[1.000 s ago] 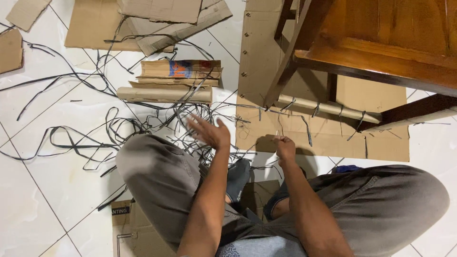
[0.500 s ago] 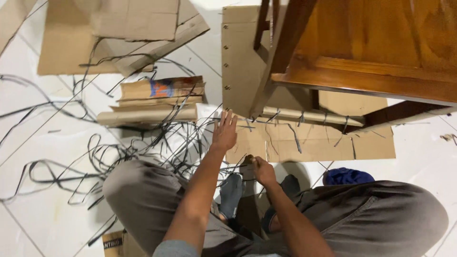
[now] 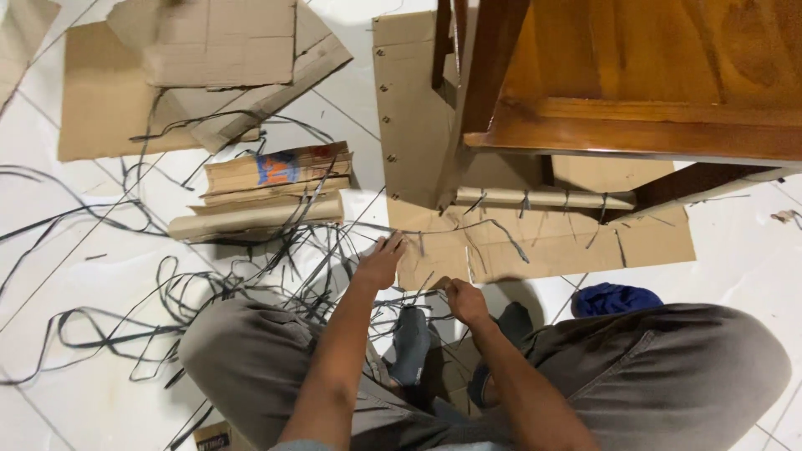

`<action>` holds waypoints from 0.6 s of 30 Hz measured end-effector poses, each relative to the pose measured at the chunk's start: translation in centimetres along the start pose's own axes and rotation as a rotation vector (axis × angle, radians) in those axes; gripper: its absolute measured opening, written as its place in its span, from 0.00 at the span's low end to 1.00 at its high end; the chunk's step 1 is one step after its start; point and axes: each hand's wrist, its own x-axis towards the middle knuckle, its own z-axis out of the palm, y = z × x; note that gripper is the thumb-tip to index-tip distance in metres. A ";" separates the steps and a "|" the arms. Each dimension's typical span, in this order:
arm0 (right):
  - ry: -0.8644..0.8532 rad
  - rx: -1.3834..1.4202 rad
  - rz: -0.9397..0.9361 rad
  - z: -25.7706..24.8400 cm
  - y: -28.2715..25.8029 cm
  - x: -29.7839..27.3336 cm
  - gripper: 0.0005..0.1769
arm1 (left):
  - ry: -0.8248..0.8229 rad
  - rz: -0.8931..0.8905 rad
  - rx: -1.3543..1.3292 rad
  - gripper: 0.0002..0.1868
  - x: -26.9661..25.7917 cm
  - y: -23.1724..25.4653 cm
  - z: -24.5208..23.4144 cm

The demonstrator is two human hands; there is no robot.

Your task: Wrapping wooden chair legs with cardboard and securing them with plastic straps

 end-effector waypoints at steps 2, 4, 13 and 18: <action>0.018 -0.011 -0.015 0.1 -0.2 0.8 0.25 | -0.022 0.008 0.031 0.46 -0.9 -0.3 0.8; 0.023 0.007 -0.032 -0.2 -1.5 0.2 0.26 | -0.018 0.009 0.004 0.44 -2.0 -1.7 2.2; -0.001 -0.026 -0.103 -0.1 -3.3 -0.9 0.24 | -0.023 -0.073 -0.066 0.46 -3.7 -3.5 7.5; 0.001 -0.027 -0.114 -0.4 -2.9 -0.9 0.25 | -0.024 -0.175 -0.043 0.50 -3.8 -2.9 10.7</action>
